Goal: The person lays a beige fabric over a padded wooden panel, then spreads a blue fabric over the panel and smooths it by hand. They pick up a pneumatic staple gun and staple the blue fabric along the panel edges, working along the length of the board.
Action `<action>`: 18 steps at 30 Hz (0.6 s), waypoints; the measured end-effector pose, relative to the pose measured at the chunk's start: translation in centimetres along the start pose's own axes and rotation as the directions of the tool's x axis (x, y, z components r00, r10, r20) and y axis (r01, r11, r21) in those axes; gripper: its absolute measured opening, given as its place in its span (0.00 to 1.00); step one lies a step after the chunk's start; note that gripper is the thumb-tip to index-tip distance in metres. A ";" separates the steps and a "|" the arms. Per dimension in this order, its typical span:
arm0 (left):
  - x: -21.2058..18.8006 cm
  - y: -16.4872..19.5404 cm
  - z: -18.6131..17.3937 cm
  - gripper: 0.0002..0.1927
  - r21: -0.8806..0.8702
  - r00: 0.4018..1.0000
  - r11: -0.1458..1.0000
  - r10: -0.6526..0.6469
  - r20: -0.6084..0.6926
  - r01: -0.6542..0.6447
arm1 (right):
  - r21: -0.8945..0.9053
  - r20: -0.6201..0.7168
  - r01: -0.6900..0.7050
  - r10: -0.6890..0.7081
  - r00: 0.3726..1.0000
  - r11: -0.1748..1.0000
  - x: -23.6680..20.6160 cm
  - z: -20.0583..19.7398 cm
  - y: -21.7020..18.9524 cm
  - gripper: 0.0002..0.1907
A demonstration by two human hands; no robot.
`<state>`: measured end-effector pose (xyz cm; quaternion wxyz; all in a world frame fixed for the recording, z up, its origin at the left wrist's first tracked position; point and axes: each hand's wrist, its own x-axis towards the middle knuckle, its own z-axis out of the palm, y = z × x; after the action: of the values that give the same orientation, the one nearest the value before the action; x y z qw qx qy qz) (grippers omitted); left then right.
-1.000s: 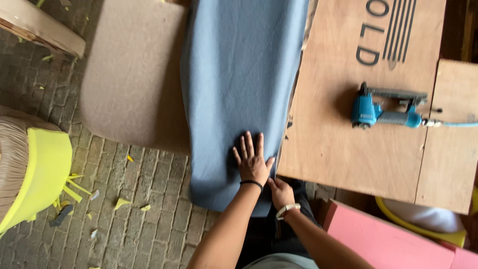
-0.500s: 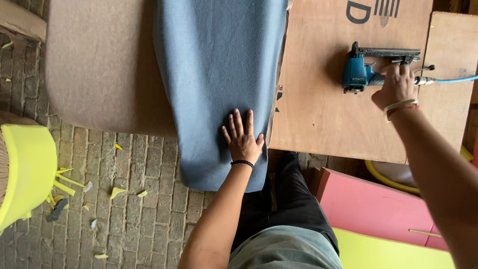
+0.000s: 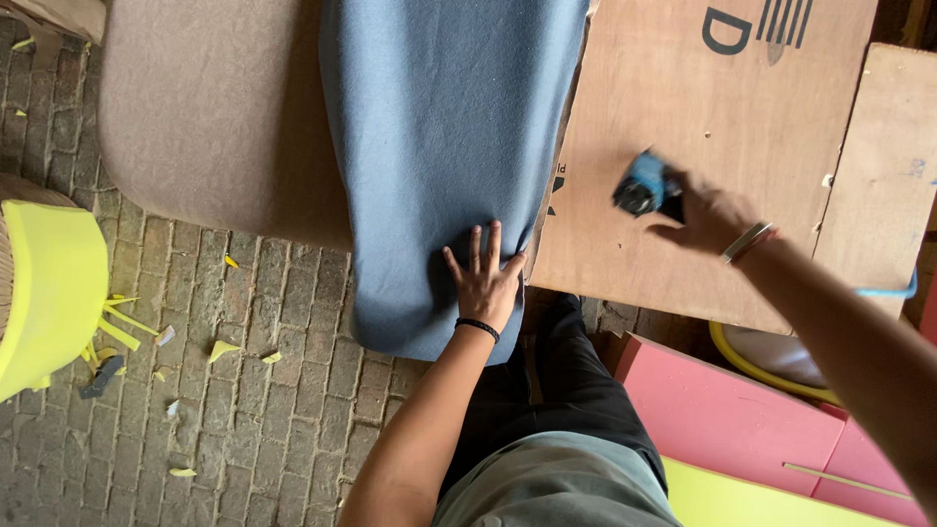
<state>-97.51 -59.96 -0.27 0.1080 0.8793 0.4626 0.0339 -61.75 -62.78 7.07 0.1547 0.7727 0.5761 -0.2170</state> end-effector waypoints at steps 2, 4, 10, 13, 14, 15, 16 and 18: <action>-0.3 -0.1 0.2 0.16 -0.028 0.999 0.999 -0.026 -0.019 0.025 | 0.119 0.058 0.086 -0.094 0.994 0.989 -1.0 -0.1 -3.2 0.36; -0.7 0.1 0.4 0.18 -0.045 0.996 0.998 -0.042 -0.080 0.038 | 0.398 0.120 0.090 -0.149 0.981 0.913 -2.1 -0.4 -5.7 0.24; -1.5 0.4 1.3 0.14 -0.071 0.987 0.994 -0.088 -0.137 0.078 | 0.682 0.249 -0.033 -0.190 0.950 0.731 -2.5 0.0 -11.1 0.16; -1.6 0.3 1.5 0.10 -0.056 0.983 0.994 -0.098 -0.154 0.091 | 0.623 0.288 -0.080 -0.132 0.949 0.778 -1.2 1.8 -12.5 0.15; -1.6 0.3 1.5 0.10 -0.053 0.984 0.994 -0.103 -0.148 0.096 | 0.596 0.296 -0.094 -0.110 0.949 0.797 -0.7 2.5 -12.7 0.15; -1.7 0.2 1.5 0.10 -0.051 0.984 0.994 -0.108 -0.141 0.101 | 0.558 0.214 -0.019 -0.122 0.969 0.829 -0.3 3.2 -12.9 0.15; -1.8 0.1 1.4 0.09 -0.055 0.985 0.993 -0.107 -0.137 0.101 | 0.514 0.133 0.052 -0.139 0.981 0.856 0.1 4.0 -13.1 0.15; -2.0 0.0 1.2 0.08 -0.062 0.986 0.993 -0.103 -0.133 0.096 | 0.429 0.049 0.129 -0.166 0.985 0.894 0.6 5.2 -13.1 0.16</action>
<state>-98.49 -61.76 -1.34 0.1022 0.8473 0.5112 0.1013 -75.00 -61.08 2.47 -0.0098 0.7320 0.5650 -0.3806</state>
